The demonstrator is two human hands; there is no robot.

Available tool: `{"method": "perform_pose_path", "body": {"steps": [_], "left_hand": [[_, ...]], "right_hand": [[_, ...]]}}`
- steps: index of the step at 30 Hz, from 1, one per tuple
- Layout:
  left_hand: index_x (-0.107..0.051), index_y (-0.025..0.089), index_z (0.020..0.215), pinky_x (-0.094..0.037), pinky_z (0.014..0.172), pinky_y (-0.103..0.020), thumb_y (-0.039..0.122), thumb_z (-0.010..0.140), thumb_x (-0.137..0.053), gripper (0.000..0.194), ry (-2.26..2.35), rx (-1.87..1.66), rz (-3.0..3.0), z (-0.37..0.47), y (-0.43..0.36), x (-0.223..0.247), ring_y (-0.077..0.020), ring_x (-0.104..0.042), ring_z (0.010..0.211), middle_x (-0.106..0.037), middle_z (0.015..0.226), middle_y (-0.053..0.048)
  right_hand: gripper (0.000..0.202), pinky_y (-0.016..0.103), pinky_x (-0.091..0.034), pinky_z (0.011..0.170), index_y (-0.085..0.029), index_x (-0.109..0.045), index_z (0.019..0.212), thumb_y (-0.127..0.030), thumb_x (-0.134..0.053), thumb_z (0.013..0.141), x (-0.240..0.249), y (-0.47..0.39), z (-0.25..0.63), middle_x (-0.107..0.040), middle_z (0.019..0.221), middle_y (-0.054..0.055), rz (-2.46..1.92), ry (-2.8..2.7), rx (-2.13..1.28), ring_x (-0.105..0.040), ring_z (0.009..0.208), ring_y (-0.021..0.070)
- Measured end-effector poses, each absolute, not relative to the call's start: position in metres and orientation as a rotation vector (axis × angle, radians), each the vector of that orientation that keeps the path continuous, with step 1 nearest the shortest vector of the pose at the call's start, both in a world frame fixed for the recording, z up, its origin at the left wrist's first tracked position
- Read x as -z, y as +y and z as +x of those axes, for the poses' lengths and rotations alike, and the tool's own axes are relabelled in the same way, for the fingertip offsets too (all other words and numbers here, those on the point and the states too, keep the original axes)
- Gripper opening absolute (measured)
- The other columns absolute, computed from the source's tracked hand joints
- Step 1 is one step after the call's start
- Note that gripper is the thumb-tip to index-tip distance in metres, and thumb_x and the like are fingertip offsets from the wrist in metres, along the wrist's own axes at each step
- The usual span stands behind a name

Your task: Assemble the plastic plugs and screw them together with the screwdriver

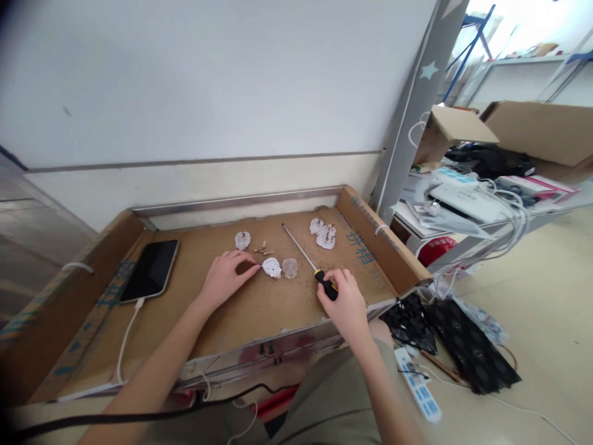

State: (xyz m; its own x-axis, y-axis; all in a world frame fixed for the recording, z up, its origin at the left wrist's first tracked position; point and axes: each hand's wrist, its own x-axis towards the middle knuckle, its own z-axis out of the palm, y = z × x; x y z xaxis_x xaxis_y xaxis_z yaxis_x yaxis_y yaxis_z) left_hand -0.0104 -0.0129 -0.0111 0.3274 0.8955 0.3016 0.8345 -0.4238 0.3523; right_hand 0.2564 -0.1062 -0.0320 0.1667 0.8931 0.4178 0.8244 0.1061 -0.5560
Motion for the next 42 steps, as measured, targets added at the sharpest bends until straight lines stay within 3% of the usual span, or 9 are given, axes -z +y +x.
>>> {"method": "perform_pose_path", "body": {"steps": [13, 18, 23, 32, 37, 42], "left_hand": [[-0.065, 0.024, 0.083, -0.038, 0.083, -0.037, 0.039, 0.086, -0.052, 0.019, 1.493, -0.643, 2.527, -0.008, -0.018, 0.009, -0.0222, -0.057, 0.092, -0.068, 0.094, -0.002], [-0.066, 0.027, 0.092, -0.039, 0.083, -0.037, 0.043, 0.086, -0.053, 0.022, 1.53, -0.681, 2.475, -0.01, -0.016, 0.012, -0.0232, -0.056, 0.096, -0.067, 0.101, -0.001], [-0.068, 0.028, 0.087, -0.039, 0.085, -0.037, 0.039, 0.086, -0.053, 0.018, 1.453, -0.67, 2.498, -0.009, -0.015, 0.012, -0.0224, -0.055, 0.098, -0.067, 0.105, 0.0], [-0.065, 0.025, 0.085, -0.042, 0.084, -0.036, 0.037, 0.088, -0.05, 0.019, 1.441, -0.769, 2.441, -0.011, -0.017, 0.007, -0.0197, -0.061, 0.083, -0.07, 0.087, 0.001], [-0.063, 0.023, 0.097, -0.046, 0.082, -0.03, 0.039, 0.086, -0.053, 0.021, 1.278, -0.934, 2.233, 0.005, -0.013, 0.0, -0.0177, -0.063, 0.087, -0.07, 0.092, -0.001], [-0.063, 0.025, 0.1, -0.043, 0.086, -0.034, 0.034, 0.087, -0.054, 0.018, 1.119, -0.785, 2.446, 0.042, -0.007, -0.008, -0.0183, -0.063, 0.089, -0.07, 0.094, 0.001]], "right_hand": [[0.026, 0.027, -0.041, 0.07, -0.015, -0.054, 0.086, -0.041, -0.052, 0.084, 0.03, -0.108, 0.257, -0.052, 0.084, 0.003, -1.703, -1.632, -0.145, -0.048, 0.078, 0.012], [0.026, 0.028, -0.041, 0.072, -0.015, -0.054, 0.087, -0.04, -0.053, 0.084, 0.03, -0.108, 0.257, -0.051, 0.084, 0.002, -1.701, -1.624, -0.153, -0.048, 0.078, 0.0118], [0.026, 0.028, -0.041, 0.071, -0.015, -0.054, 0.086, -0.041, -0.052, 0.084, 0.03, -0.108, 0.257, -0.051, 0.084, 0.003, -1.694, -1.616, -0.158, -0.047, 0.078, 0.0118], [0.026, 0.028, -0.04, 0.07, -0.015, -0.054, 0.086, -0.04, -0.053, 0.083, 0.032, -0.107, 0.258, -0.05, 0.082, 0.002, -1.689, -1.601, -0.168, -0.046, 0.076, 0.0114], [0.026, 0.027, -0.04, 0.071, -0.014, -0.055, 0.086, -0.04, -0.053, 0.083, 0.033, -0.107, 0.258, -0.05, 0.082, 0.002, -1.675, -1.592, -0.163, -0.046, 0.076, 0.011], [0.025, 0.026, -0.039, 0.068, -0.014, -0.054, 0.085, -0.039, -0.052, 0.083, 0.032, -0.106, 0.257, -0.05, 0.08, 0.002, -1.662, -1.595, -0.151, -0.046, 0.075, 0.011]]}}
